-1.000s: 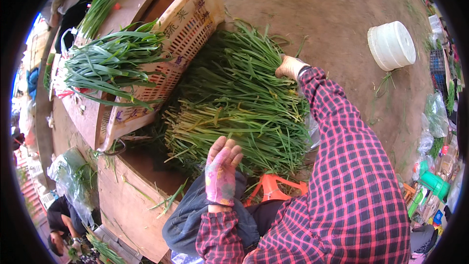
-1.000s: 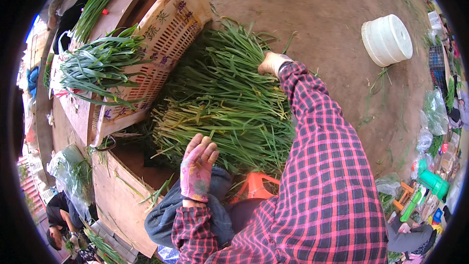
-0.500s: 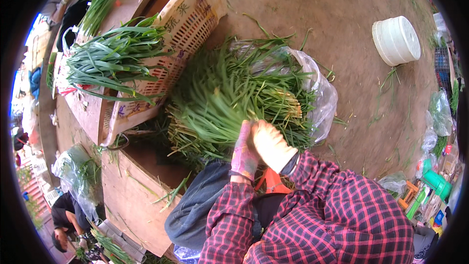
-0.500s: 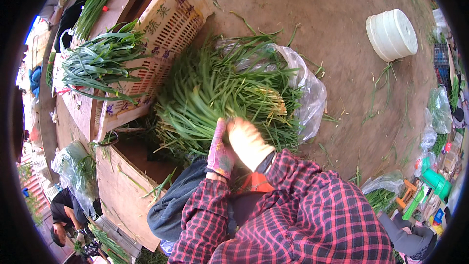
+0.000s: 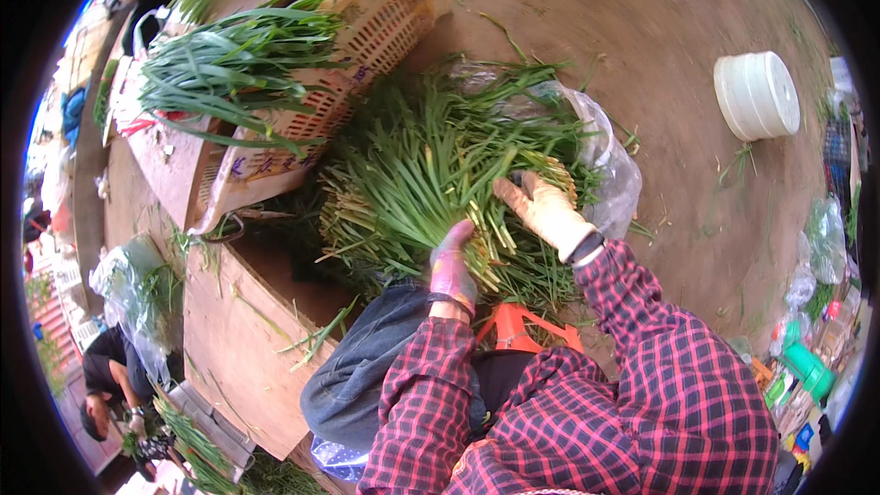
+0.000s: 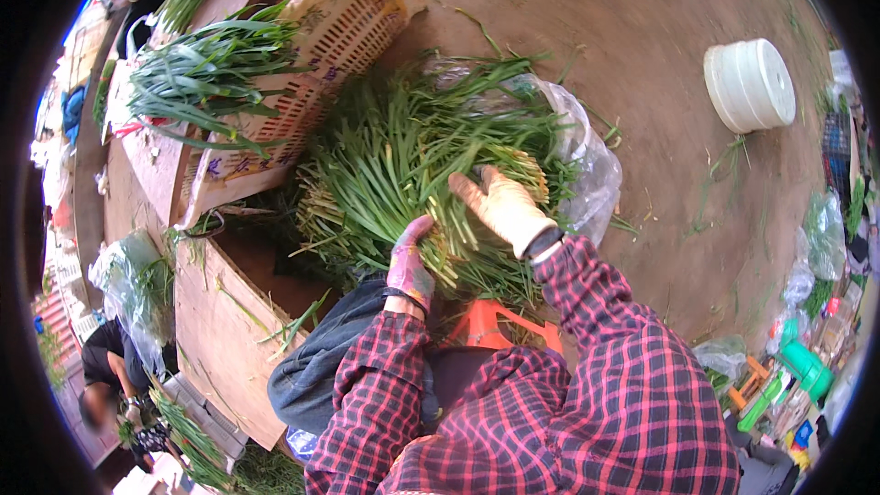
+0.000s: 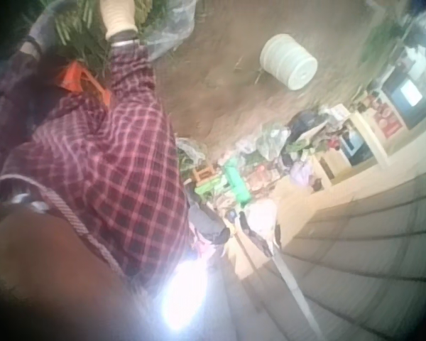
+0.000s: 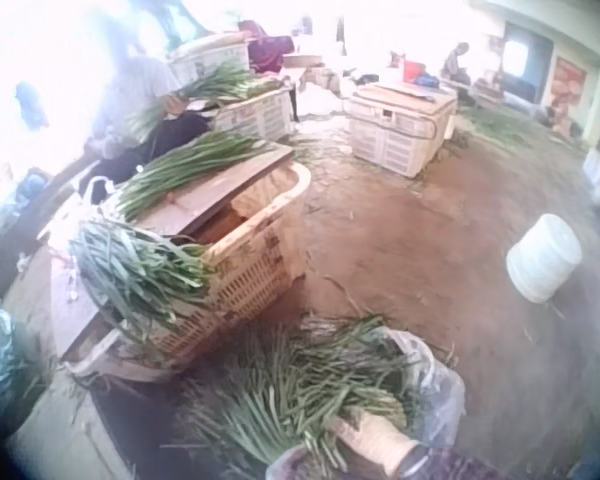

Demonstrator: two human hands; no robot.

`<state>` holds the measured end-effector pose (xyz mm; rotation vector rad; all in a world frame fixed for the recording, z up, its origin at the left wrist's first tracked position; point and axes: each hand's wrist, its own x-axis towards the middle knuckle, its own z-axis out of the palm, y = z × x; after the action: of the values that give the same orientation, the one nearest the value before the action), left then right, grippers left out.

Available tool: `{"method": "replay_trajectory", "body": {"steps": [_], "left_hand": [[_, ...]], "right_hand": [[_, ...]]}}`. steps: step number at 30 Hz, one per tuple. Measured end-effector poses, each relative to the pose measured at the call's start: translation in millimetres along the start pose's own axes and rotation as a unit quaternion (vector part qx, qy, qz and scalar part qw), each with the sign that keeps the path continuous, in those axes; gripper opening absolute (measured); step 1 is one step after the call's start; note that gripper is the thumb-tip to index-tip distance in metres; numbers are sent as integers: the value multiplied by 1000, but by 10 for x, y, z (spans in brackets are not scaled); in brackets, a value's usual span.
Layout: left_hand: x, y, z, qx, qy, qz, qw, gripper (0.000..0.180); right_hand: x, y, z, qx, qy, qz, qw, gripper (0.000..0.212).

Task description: The person sorts through bundles of long green vegetables by hand, removing loose leaves and debris. The person gathers the stalks into bunches and places them into a plastic-lined crate.

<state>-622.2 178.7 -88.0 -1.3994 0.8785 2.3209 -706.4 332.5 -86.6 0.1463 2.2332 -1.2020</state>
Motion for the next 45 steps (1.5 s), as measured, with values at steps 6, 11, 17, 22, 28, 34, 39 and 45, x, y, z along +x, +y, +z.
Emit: {"method": "replay_trajectory", "body": {"steps": [6,11,17,22,28,34,39,45], "left_hand": [[37,-29,-54,-50,-16,-22,998,26],[-138,13,16,-49,-63,19,997,31],[-220,-23,-18,-133,-119,-62,982,31],[-352,59,54,-59,-75,-61,994,17],[-761,14,167,-175,-77,-44,981,21],[-510,-248,-272,-111,-177,-69,976,22],[-866,-55,-255,-39,-140,-46,988,11],[-1548,-167,-299,-71,-234,-54,968,13]], "right_hand": [[210,-66,634,-124,-33,54,990,74],[10,136,730,-101,2,-27,995,33],[-246,-199,558,-78,-59,60,993,44],[-190,-273,368,83,-104,23,991,57],[-226,-270,521,-6,-57,14,998,50],[381,1289,987,-283,-62,-189,938,52],[-302,-137,476,237,-253,102,932,55],[74,-211,304,533,-239,-53,810,48]]}}
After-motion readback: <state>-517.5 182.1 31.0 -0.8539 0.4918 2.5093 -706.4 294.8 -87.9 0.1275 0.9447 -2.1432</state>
